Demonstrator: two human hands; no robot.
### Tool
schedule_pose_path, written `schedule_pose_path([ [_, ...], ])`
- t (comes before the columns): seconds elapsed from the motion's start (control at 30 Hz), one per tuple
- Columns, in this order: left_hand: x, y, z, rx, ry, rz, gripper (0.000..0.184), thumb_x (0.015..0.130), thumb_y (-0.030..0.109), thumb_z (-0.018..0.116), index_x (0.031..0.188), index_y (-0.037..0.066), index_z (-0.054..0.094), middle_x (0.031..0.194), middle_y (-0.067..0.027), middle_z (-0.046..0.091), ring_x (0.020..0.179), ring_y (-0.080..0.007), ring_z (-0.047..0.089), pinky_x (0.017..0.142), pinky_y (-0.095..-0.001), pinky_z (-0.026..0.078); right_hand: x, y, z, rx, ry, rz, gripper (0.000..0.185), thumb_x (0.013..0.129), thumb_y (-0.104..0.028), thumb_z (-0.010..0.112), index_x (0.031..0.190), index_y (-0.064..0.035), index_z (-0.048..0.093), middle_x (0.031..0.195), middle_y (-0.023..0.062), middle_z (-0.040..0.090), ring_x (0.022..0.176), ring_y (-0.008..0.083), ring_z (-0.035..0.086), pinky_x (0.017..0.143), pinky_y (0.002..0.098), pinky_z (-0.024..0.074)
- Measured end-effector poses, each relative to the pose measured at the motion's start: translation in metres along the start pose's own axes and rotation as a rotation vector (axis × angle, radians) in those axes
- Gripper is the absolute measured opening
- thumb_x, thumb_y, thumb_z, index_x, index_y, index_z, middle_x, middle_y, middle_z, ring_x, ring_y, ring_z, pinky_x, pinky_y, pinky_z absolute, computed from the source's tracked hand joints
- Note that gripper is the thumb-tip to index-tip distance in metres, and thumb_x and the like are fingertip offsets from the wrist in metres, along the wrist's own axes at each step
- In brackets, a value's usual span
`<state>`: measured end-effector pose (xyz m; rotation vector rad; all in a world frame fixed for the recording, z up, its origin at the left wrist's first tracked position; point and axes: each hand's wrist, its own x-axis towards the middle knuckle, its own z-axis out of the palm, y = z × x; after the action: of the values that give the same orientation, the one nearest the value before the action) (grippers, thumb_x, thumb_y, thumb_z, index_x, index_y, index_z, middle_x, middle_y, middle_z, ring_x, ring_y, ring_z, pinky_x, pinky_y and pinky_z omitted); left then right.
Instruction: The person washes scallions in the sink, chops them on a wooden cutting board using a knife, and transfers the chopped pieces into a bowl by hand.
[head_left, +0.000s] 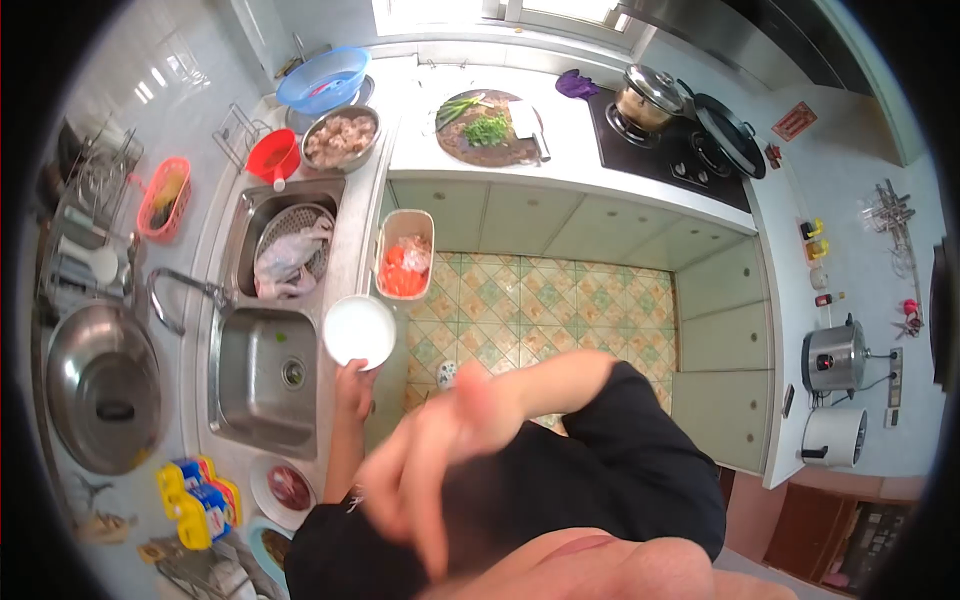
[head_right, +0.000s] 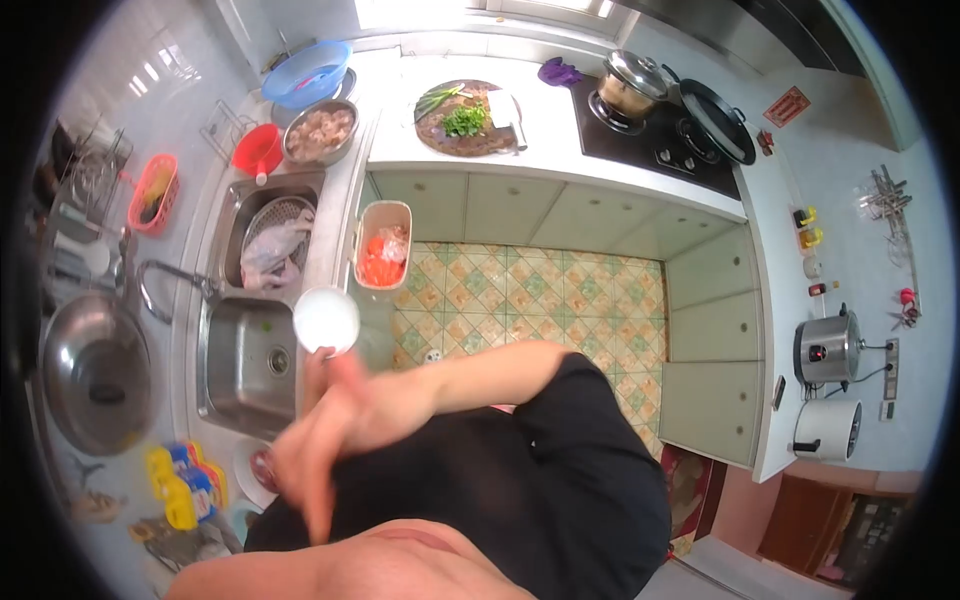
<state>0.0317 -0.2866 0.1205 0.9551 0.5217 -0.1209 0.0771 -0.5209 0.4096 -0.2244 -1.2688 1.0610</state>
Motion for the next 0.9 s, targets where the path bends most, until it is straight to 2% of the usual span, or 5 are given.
schedule_pose_path([
  [0.1, 0.083, 0.03, 0.067, 0.052, -0.133, 0.006, 0.063, 0.085, 0.002, 0.053, 0.145, 0.004, 0.032, 0.137, -0.0137, 0.048, 0.122, -0.0289, 0.054, 0.1, -0.0458, 0.05, -0.101, -0.045, -0.092, -0.566, 0.667, 0.156, 0.107, 0.09, -0.08, 0.008, 0.11, 0.0057, 0.068, 0.108, 0.0155, 0.062, 0.097, 0.0237, 0.058, 0.091, 0.0375, 0.0452],
  [0.23, 0.194, 0.065, 0.156, 0.179, -0.213, -0.009, 0.062, 0.088, 0.005, 0.053, 0.147, 0.007, 0.03, 0.14, -0.0152, 0.046, 0.122, -0.0296, 0.055, 0.099, -0.0482, 0.05, -0.262, -0.083, -0.193, -1.044, 1.523, 0.466, 0.028, 0.095, -0.024, 0.065, 0.115, -0.0054, 0.067, 0.107, 0.0064, 0.067, 0.097, 0.0133, 0.063, 0.088, 0.0296, 0.0495],
  [0.33, 0.297, 0.075, 0.226, 0.208, -0.296, 0.064, 0.055, 0.092, 0.009, 0.054, 0.142, 0.006, 0.033, 0.136, -0.0153, 0.049, 0.119, -0.0297, 0.058, 0.094, -0.0465, 0.055, -0.379, -0.112, -0.268, -1.204, 1.756, 0.473, 0.029, 0.09, -0.023, 0.068, 0.113, -0.0055, 0.068, 0.104, 0.0068, 0.067, 0.093, 0.0142, 0.063, 0.085, 0.0302, 0.0504],
  [0.6, 0.549, 0.07, 0.4, 0.364, -0.315, 0.079, 0.046, 0.098, 0.021, 0.056, 0.137, 0.004, 0.039, 0.131, -0.0166, 0.054, 0.112, -0.0268, 0.063, 0.089, -0.042, 0.058, -0.483, -0.168, -0.442, -1.419, 1.859, 0.872, 0.064, 0.081, -0.033, 0.076, 0.132, -0.0066, 0.049, 0.125, 0.0211, 0.055, 0.12, 0.0323, 0.051, 0.099, 0.0441, 0.0435],
  [0.9, 0.668, 0.034, 0.488, 0.472, -0.222, -0.078, 0.04, 0.101, 0.021, 0.053, 0.136, 0.005, 0.041, 0.125, -0.0157, 0.059, 0.108, -0.0277, 0.065, 0.086, -0.0403, 0.06, -0.529, -0.171, -0.479, -1.032, 1.758, 1.11, 0.058, 0.079, -0.036, 0.073, 0.121, -0.003, 0.05, 0.087, 0.015, 0.068, 0.079, 0.0263, 0.069, 0.074, 0.0387, 0.0542],
])
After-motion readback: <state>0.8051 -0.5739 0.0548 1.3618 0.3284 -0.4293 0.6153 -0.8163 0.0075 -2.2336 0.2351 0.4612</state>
